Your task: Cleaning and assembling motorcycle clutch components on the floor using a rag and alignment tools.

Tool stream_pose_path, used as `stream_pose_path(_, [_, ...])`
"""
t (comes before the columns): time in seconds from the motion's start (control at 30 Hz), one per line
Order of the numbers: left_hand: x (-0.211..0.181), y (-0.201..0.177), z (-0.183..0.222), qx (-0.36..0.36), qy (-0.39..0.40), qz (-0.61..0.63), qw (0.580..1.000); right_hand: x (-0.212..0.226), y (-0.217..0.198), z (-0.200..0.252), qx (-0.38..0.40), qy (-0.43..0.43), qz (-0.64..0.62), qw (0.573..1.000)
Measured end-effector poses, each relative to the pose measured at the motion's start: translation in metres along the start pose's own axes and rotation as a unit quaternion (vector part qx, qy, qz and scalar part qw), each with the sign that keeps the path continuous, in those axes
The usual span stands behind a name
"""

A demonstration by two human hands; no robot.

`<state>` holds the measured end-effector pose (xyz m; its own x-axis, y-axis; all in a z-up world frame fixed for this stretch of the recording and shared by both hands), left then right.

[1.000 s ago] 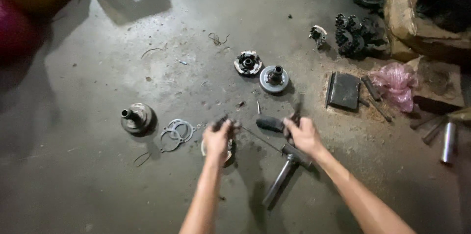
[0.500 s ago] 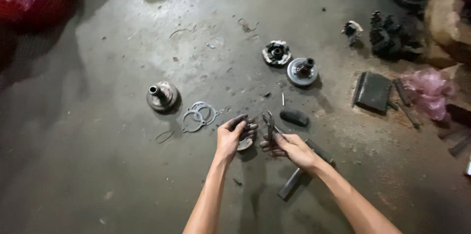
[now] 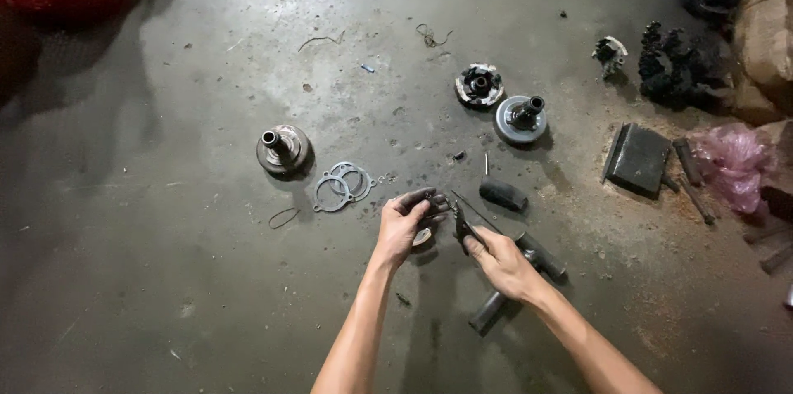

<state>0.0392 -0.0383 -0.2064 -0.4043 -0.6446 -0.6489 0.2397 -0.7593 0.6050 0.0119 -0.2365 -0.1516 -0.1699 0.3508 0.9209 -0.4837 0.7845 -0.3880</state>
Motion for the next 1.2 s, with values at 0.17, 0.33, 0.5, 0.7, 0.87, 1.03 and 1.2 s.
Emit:
stream_pose_path(0.17, [-0.008,0.006,0.01,-0.006,-0.004,-0.017,1.0,0.044,-0.005,0.002,-0.075,-0.015,-0.072,0.994])
stream_pose_path(0.33, [-0.008,0.001,0.008,-0.036,0.01,-0.026,0.999,0.049,-0.016,-0.002,-0.183,0.047,-0.043,0.981])
stream_pose_path(0.5, [-0.006,-0.007,0.009,-0.059,0.007,-0.025,0.998,0.074,-0.022,0.0,-0.145,-0.006,-0.062,0.987])
stream_pose_path(0.7, [-0.001,-0.003,0.002,-0.007,0.012,0.003,1.0,0.027,0.015,0.009,0.032,0.074,-0.014,0.997])
stream_pose_path(0.87, [-0.009,0.013,0.012,0.005,-0.002,-0.004,1.0,0.01,0.018,0.008,0.076,0.071,-0.013,0.995])
stream_pose_path(1.03, [-0.007,0.016,0.015,0.009,-0.017,0.002,1.0,0.001,0.015,0.008,0.073,0.098,0.027,0.992])
stream_pose_path(1.2, [-0.012,0.023,0.021,-0.013,-0.013,-0.076,0.997,0.003,0.014,0.006,0.078,0.103,0.049,0.99])
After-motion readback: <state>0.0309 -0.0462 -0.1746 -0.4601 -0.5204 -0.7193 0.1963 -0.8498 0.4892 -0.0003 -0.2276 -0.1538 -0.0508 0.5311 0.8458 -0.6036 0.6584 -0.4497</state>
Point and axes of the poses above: each hand's wrist, its own z-axis away from the middle knuckle, its own y-axis out of the palm, x = y × z, the point moved 7 cm from there along -z, towards the middle knuckle, and after that the axes turned 13 degrees about -y, right-handed, at the moved point
